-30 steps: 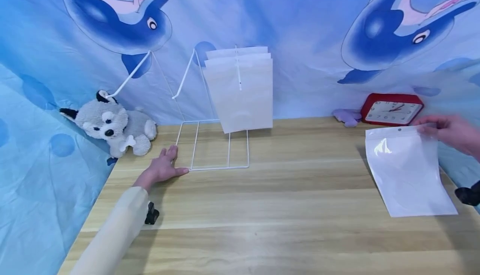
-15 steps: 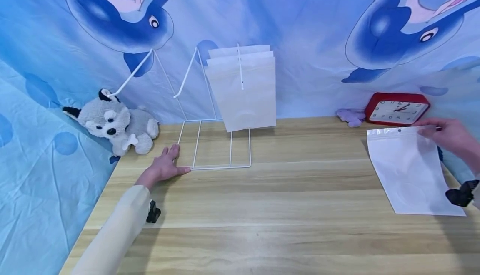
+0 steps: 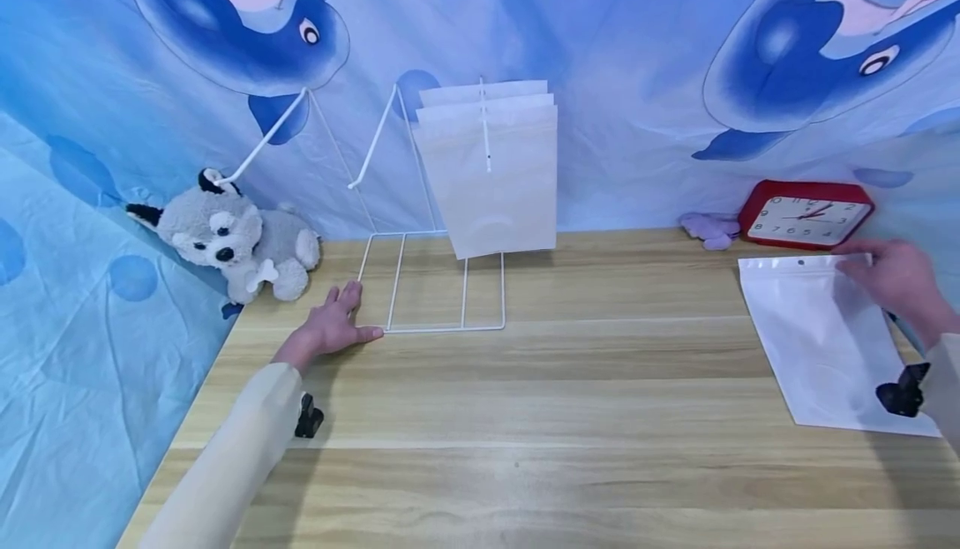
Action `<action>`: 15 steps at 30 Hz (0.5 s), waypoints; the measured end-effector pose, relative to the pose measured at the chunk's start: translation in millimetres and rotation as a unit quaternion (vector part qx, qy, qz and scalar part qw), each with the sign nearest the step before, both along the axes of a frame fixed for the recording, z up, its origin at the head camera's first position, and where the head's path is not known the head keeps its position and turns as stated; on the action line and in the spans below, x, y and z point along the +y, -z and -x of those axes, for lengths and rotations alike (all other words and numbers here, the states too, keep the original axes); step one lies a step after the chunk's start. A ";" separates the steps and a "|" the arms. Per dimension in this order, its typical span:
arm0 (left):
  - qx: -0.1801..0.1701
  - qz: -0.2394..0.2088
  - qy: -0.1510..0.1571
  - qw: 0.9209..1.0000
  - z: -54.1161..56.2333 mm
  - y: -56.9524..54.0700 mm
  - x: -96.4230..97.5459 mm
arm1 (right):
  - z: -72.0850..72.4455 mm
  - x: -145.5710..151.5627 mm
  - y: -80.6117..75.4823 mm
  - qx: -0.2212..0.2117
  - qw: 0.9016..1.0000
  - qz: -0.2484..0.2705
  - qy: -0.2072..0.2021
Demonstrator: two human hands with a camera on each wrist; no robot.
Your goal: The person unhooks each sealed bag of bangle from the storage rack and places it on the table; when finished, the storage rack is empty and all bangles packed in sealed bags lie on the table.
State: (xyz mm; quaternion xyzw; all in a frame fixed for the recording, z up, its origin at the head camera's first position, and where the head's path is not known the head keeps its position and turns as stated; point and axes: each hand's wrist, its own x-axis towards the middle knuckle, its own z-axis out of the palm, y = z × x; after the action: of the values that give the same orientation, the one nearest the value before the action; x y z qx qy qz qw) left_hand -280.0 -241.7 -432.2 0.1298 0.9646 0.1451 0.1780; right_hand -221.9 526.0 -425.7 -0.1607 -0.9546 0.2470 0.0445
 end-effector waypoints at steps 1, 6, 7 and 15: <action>0.000 -0.001 0.000 1.000 0.4 -0.4 0.2 | 0.6 -0.1 0.7 -0.002 1.000 -0.002 0.002; -0.002 -0.002 -0.003 1.000 2.0 -1.2 0.4 | 1.9 -1.7 4.2 -0.009 1.000 -0.010 0.017; -0.003 -0.003 -0.004 1.000 2.0 -1.3 0.1 | 2.3 -2.4 4.7 -0.010 1.000 -0.016 0.019; -0.008 -0.001 -0.006 1.000 2.0 0.5 -0.6 | 8.3 -7.9 8.4 -0.025 0.999 -0.025 0.017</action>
State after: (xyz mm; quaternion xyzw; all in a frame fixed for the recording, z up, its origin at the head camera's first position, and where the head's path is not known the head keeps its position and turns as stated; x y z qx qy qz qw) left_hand -282.0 -242.3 -432.6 0.1228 0.9638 0.1485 0.1841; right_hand -230.1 518.1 -434.1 -0.1821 -0.9584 0.2179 0.0291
